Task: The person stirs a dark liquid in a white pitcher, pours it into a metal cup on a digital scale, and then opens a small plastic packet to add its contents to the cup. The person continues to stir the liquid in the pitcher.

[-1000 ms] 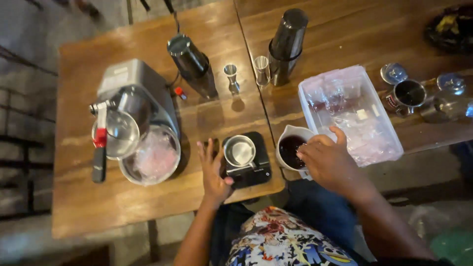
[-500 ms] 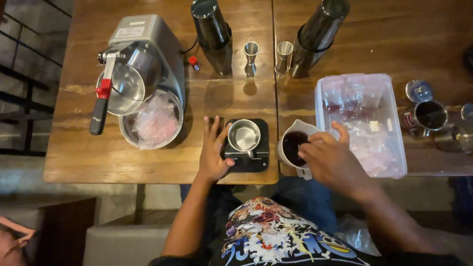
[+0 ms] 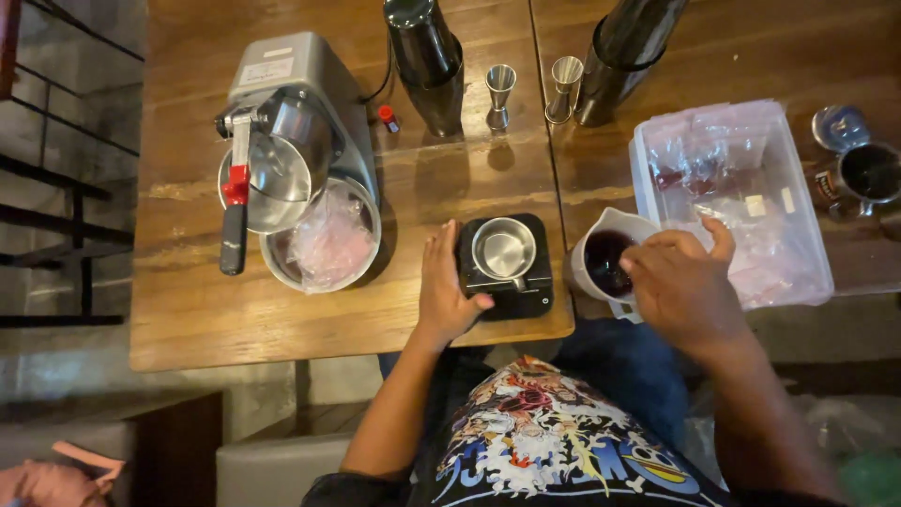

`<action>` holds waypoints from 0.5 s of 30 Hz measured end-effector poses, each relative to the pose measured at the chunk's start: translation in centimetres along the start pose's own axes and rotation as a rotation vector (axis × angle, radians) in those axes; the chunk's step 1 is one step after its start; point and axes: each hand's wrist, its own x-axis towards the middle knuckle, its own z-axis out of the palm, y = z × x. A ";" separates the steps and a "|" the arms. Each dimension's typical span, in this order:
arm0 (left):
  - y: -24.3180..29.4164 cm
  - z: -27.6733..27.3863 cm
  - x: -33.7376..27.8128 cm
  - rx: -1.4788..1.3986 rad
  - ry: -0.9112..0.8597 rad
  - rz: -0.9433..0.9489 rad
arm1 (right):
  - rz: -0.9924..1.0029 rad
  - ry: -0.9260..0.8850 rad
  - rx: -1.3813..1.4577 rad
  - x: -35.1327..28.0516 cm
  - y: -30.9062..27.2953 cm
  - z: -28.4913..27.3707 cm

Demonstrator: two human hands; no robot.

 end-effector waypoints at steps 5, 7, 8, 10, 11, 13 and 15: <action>-1.4 0.7 -0.1 -0.006 -0.012 0.042 | -0.064 0.386 0.193 0.1 -1.0 3.3; -1.0 0.5 0.0 0.003 -0.022 0.042 | -0.059 0.345 0.239 -0.4 -0.9 3.2; -0.8 0.4 0.0 0.010 -0.034 0.040 | -0.052 0.301 0.284 -0.7 -0.9 3.2; -0.9 0.3 -0.1 0.015 -0.029 0.044 | -0.048 0.285 0.256 -1.0 -1.2 2.4; -1.0 0.6 -0.1 0.013 -0.022 0.053 | -0.041 0.270 0.219 -1.1 -1.2 1.9; -0.9 0.5 -0.4 0.005 -0.018 0.044 | -0.055 0.303 0.117 -0.8 -1.5 2.1; -0.6 0.4 -0.3 -0.016 -0.011 0.046 | -0.066 0.341 -0.001 -0.2 -1.7 1.9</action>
